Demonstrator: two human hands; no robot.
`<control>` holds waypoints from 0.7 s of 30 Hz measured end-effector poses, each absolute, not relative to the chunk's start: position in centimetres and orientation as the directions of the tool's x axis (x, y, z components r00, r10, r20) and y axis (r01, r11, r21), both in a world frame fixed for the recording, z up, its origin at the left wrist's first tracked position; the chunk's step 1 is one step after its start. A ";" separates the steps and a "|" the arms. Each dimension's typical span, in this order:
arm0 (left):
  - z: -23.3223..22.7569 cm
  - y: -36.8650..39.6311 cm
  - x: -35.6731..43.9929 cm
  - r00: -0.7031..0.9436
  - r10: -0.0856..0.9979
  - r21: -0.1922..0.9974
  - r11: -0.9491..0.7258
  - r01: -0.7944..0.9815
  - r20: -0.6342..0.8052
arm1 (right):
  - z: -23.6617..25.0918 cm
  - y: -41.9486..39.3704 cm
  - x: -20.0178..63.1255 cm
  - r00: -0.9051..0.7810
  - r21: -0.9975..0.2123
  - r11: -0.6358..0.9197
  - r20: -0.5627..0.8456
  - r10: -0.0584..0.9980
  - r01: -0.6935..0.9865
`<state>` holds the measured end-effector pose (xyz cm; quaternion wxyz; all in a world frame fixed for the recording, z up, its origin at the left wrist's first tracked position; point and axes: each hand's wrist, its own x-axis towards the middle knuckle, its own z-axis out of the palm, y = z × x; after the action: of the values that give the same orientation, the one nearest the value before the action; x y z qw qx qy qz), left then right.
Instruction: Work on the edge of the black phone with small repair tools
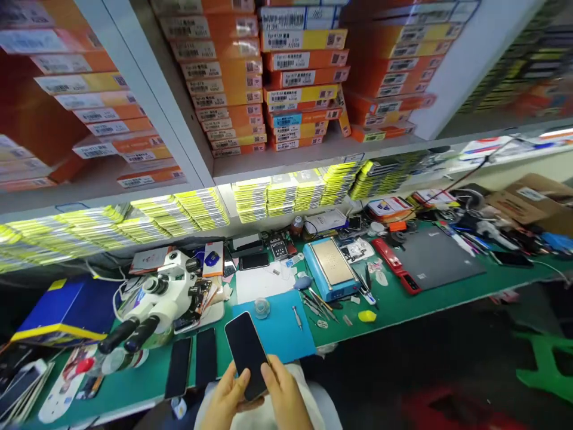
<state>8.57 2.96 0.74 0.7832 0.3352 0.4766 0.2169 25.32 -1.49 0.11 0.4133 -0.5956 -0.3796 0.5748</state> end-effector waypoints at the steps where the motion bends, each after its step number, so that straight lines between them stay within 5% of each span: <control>1: 0.6 2.4 9.5 0.426 0.673 0.744 0.668 0.000 -0.604 | -0.1 -1.6 26.0 0.032 -0.926 -0.379 -0.378 0.925 0.006; 8: 1.1 1.6 10.1 0.269 0.710 0.752 0.554 0.357 -0.650 | 0.9 -1.0 31.2 -0.119 -0.923 -0.267 -0.309 0.943 0.279; 13: 4.3 3.4 3.7 0.083 0.896 0.764 0.320 0.560 -0.436 | 2.7 0.1 32.2 -0.319 -0.902 -0.043 -0.197 0.927 0.430; 18: 5.3 4.3 1.0 0.383 0.901 0.853 -0.031 0.522 -0.202 | 5.3 0.5 28.7 -0.387 -0.867 0.109 -0.102 0.916 0.487; 21: 4.6 4.1 0.5 0.510 0.840 0.903 -0.062 0.424 -0.182 | 7.0 0.2 26.3 -0.355 -0.856 0.146 -0.047 0.934 0.496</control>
<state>0.52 4.10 4.64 0.5150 0.7000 0.4517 0.2020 26.29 0.24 7.05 0.2624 -0.5034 -0.7100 0.4166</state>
